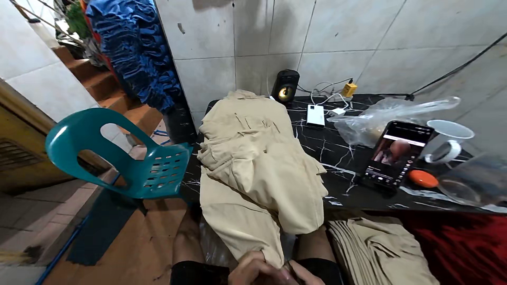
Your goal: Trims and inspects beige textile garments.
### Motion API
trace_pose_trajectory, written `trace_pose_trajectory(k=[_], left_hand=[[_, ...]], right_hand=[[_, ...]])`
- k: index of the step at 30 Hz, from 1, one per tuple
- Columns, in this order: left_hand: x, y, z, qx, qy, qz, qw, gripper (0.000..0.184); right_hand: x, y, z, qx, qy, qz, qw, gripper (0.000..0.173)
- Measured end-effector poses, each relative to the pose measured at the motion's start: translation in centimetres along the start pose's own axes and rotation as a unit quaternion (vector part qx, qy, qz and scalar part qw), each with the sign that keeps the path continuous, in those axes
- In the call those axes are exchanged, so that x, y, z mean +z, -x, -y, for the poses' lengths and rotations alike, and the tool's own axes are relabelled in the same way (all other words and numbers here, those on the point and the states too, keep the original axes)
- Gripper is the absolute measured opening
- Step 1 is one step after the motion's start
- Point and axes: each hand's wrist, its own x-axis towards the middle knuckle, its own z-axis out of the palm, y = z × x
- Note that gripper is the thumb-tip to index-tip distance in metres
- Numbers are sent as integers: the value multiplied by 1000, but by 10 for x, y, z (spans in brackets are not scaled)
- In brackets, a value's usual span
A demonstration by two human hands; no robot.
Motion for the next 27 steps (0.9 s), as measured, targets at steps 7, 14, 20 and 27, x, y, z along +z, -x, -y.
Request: trace_pose_trajectory(k=[7,14,20,27], left_hand=[[-4,3,4,16,-50,78,996,10],[-5,2,3,28,-40,111,993,19],[-1,0,4,27,-18,83,996,29],[2,-1,2,52,-86,55,993,23]], right_hand=[[4,-2,-1,17,-30,-44,998,30],[0,-2,-1,-4,-40,-44,998,19],[-5,1,2,-10,3,-21,1000,26],[-9,4,6,-53,107,-27,992,24]])
